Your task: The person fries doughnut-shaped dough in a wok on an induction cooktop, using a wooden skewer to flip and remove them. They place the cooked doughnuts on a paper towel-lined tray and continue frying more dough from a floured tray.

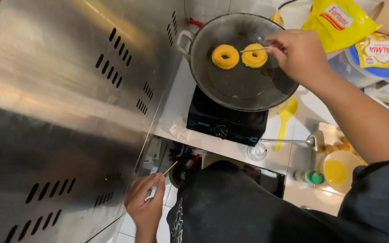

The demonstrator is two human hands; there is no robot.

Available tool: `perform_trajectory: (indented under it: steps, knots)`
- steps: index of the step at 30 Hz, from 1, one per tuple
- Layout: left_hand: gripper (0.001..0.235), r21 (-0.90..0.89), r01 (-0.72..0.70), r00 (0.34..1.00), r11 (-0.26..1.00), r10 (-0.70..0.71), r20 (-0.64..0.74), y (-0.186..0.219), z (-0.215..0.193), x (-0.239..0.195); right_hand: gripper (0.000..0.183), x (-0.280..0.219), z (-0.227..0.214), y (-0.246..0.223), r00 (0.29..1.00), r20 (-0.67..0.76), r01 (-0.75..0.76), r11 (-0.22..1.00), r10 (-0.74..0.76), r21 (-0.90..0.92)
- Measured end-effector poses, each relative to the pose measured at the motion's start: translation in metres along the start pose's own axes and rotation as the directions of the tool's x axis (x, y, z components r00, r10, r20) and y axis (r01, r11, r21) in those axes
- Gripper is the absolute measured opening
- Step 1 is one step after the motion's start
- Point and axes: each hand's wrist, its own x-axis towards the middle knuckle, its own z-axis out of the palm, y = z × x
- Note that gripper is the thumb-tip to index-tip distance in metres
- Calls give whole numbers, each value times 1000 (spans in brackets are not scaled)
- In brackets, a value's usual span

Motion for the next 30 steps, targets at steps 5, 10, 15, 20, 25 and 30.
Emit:
perform_trajectory:
  steps: [5, 10, 15, 20, 25, 30]
  knots:
    - [14, 78, 235, 961, 969, -220, -168, 13, 16, -14, 18, 55, 60, 24, 956, 267, 186, 957, -123, -225]
    - [9, 117, 354, 920, 928, -322, -225, 27, 21, -18, 28, 82, 111, 36, 904, 389, 290, 924, -178, -249]
    - [11, 78, 320, 904, 944, -279, -324, 30, 27, -26, 13, 92, 135, 39, 861, 483, 320, 910, -162, -265]
    - [18, 83, 389, 879, 917, -343, -331, 21, 25, -44, 29, 93, 137, 28, 823, 557, 301, 918, -113, -258]
    - [28, 59, 275, 929, 960, -250, -273, 6, 10, -47, 31, 83, 139, 30, 823, 566, 243, 932, -52, -267]
    - [29, 72, 272, 939, 959, -249, -237, 8, -4, -43, 20, 66, 140, 37, 856, 518, 208, 926, -15, -316]
